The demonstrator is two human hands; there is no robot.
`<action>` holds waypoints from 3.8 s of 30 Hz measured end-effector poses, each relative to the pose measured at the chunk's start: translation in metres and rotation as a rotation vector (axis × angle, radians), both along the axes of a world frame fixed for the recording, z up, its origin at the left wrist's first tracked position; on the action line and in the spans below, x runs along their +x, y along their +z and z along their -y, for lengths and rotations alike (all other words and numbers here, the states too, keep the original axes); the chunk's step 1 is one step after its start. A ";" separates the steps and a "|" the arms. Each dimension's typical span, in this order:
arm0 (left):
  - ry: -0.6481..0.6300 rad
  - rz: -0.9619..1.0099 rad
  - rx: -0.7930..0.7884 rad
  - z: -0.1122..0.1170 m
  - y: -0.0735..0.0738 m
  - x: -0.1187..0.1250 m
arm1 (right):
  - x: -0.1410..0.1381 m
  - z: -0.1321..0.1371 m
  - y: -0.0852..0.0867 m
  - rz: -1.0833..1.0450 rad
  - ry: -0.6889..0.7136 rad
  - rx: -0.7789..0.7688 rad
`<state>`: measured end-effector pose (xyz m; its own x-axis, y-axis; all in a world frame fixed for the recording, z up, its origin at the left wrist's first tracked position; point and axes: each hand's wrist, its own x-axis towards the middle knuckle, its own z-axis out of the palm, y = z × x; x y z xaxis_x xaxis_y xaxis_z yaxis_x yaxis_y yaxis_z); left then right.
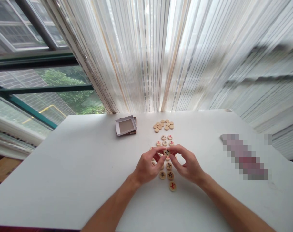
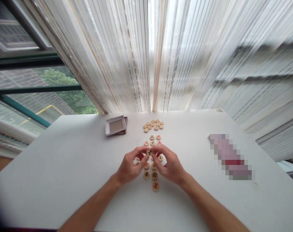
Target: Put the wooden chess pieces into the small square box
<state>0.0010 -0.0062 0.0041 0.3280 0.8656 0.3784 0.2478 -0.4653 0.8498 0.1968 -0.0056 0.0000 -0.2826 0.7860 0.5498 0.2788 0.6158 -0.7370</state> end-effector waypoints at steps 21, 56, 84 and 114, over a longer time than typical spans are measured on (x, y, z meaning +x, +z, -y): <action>0.028 0.170 -0.214 -0.002 -0.003 0.002 | -0.004 0.005 0.000 0.046 0.032 0.067; 0.007 -0.008 0.015 0.002 -0.004 0.003 | -0.003 0.003 0.001 -0.046 -0.030 -0.118; -0.020 -0.057 0.077 0.002 -0.009 0.002 | -0.004 0.002 0.003 -0.043 -0.076 -0.133; -0.008 0.084 -0.097 0.000 -0.003 0.001 | -0.003 0.004 0.003 -0.018 0.025 -0.114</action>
<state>0.0025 -0.0059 0.0013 0.3053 0.8969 0.3199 0.1705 -0.3820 0.9083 0.1939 -0.0097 0.0028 -0.2938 0.8364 0.4628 0.2508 0.5346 -0.8070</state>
